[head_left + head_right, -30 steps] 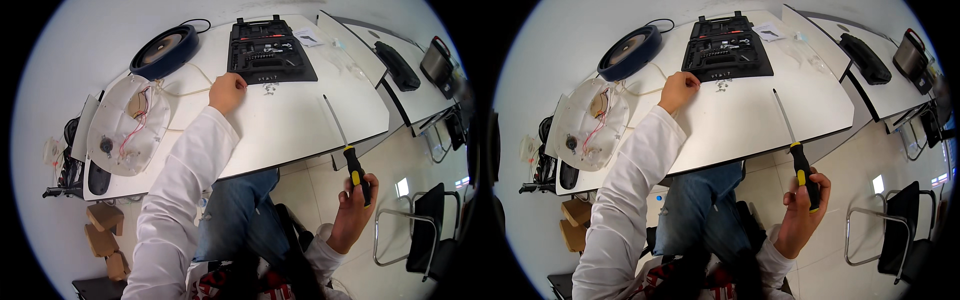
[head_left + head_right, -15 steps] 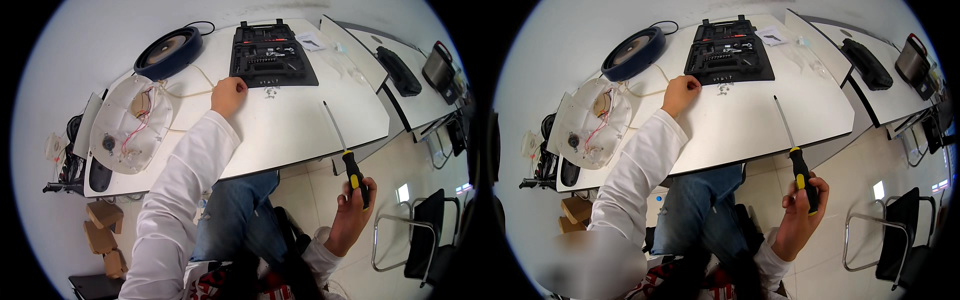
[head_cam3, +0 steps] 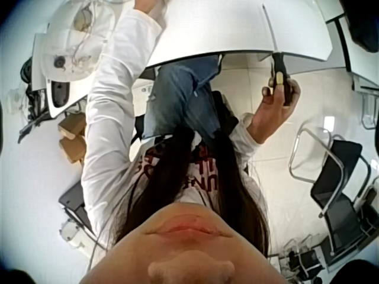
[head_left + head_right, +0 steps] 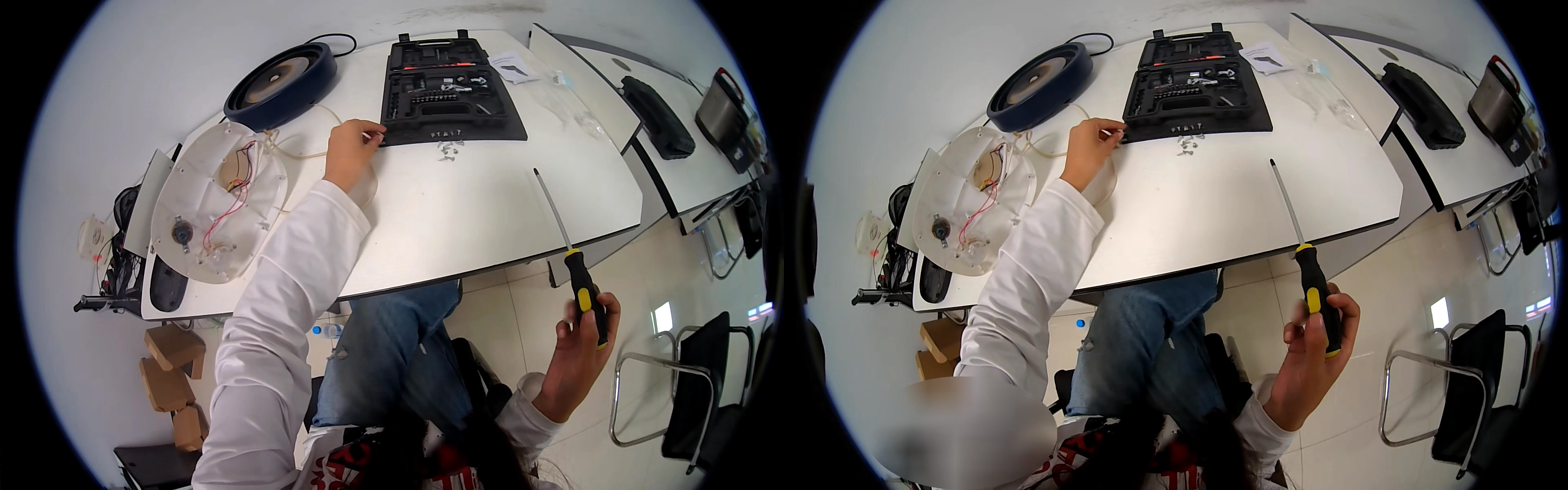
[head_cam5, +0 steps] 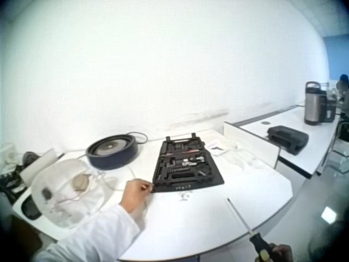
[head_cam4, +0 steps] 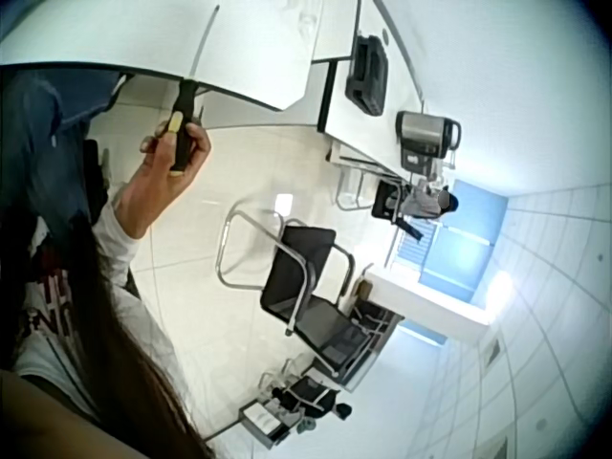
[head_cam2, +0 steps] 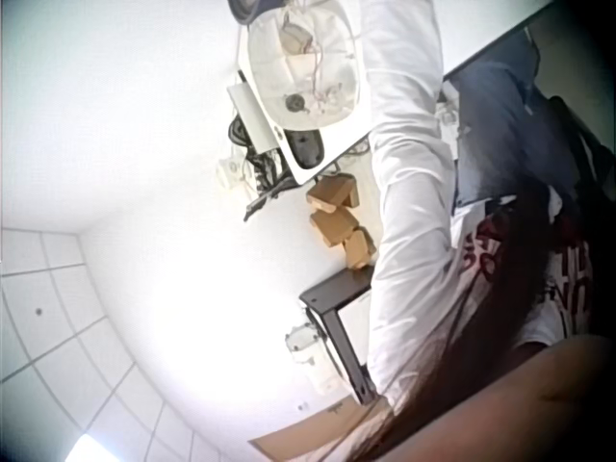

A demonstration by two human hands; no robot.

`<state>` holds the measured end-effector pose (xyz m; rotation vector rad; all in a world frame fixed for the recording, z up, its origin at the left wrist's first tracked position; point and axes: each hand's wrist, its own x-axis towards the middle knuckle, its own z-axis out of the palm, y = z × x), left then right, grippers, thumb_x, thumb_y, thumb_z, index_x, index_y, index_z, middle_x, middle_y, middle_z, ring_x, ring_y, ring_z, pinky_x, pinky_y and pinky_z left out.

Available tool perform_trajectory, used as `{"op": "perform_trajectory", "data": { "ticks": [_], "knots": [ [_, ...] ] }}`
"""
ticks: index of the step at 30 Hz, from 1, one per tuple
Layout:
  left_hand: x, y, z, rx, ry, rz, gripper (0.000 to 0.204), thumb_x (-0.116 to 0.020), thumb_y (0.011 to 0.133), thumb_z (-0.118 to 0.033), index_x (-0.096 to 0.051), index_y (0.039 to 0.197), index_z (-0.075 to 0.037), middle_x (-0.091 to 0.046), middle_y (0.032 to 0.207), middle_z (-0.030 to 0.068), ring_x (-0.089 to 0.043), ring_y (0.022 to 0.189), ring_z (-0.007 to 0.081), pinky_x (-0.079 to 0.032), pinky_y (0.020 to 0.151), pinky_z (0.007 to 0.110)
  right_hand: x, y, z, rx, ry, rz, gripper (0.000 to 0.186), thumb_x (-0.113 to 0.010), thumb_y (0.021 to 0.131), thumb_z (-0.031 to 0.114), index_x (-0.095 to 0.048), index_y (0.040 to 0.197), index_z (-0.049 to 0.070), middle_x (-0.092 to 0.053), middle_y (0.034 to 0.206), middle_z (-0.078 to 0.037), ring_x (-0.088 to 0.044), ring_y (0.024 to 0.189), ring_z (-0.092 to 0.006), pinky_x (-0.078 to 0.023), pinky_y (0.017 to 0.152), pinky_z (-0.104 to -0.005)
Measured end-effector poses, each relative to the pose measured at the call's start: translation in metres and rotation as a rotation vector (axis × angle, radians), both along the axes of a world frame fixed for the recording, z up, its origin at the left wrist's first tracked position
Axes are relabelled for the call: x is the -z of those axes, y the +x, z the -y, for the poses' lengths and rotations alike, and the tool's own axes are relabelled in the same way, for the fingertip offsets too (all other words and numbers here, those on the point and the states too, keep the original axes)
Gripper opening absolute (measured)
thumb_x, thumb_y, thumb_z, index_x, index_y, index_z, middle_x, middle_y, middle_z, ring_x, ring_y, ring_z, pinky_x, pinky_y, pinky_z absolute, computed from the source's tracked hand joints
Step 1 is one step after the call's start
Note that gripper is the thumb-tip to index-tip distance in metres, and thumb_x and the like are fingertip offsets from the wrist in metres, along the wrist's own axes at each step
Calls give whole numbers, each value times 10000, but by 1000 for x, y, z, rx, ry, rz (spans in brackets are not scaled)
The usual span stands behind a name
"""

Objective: The person uses a screwdriver to remove and install screws on a white plastic housing containing wires and a motor. The person repeatedly picks up screws from the table and secures them into the housing while seated at a workbench.

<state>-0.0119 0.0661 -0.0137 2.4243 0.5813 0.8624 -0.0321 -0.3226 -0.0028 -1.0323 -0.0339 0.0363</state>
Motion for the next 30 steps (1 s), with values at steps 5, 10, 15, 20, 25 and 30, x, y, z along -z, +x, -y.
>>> {"op": "perform_trajectory", "data": {
  "ticks": [5, 10, 15, 20, 25, 30],
  "knots": [
    [4, 2, 3, 53, 154, 14, 179, -586, 784, 27, -689, 921, -25, -645, 858, 138, -627, 702, 230, -494, 659, 312, -1, -1, -2, 32, 7, -11, 273, -562, 815, 78, -474, 1072, 54, -471, 1131, -108, -475, 712, -116, -380, 572, -223],
    [12, 3, -1, 77, 280, -15, 171, -599, 797, 4, -690, 938, -29, -649, 830, 128, -612, 678, 220, -485, 635, 296, 1, 1, 0, 11, 8, -3, 269, -562, 816, 75, -477, 1071, 57, -467, 1139, -106, -478, 709, -119, -376, 570, -223],
    [8, 3, 12, -69, 52, 21, 134, -624, 783, -36, -696, 895, -54, -659, 747, 95, -613, 707, 217, -485, 656, 304, 0, 0, -2, 25, -3, -5, 266, -562, 818, 76, -477, 1069, 56, -466, 1146, -106, -479, 708, -120, -375, 567, -225],
    [3, 4, 20, -86, 298, 13, 73, -654, 772, -91, -683, 839, -79, -667, 739, 56, -602, 760, 209, -486, 670, 320, 2, 2, 0, 14, 1, 5, 270, -562, 818, 72, -474, 1073, 54, -463, 1143, -110, -483, 717, -124, -378, 564, -224],
    [3, 0, 18, -90, 398, -31, 71, -662, 762, -106, -682, 830, -95, -668, 752, 45, -593, 769, 219, -479, 681, 331, 2, 2, -1, 19, -9, 3, 274, -560, 817, 67, -472, 1076, 53, -458, 1146, -114, -489, 723, -129, -383, 563, -224],
    [4, 1, 20, -108, 397, 32, 60, -668, 737, -97, -681, 795, -92, -653, 714, 49, -579, 770, 228, -466, 667, 349, 1, 1, -1, 13, -18, 3, 268, -550, 818, 65, -472, 1074, 53, -455, 1148, -115, -487, 722, -130, -383, 561, -223]
  ]
}}
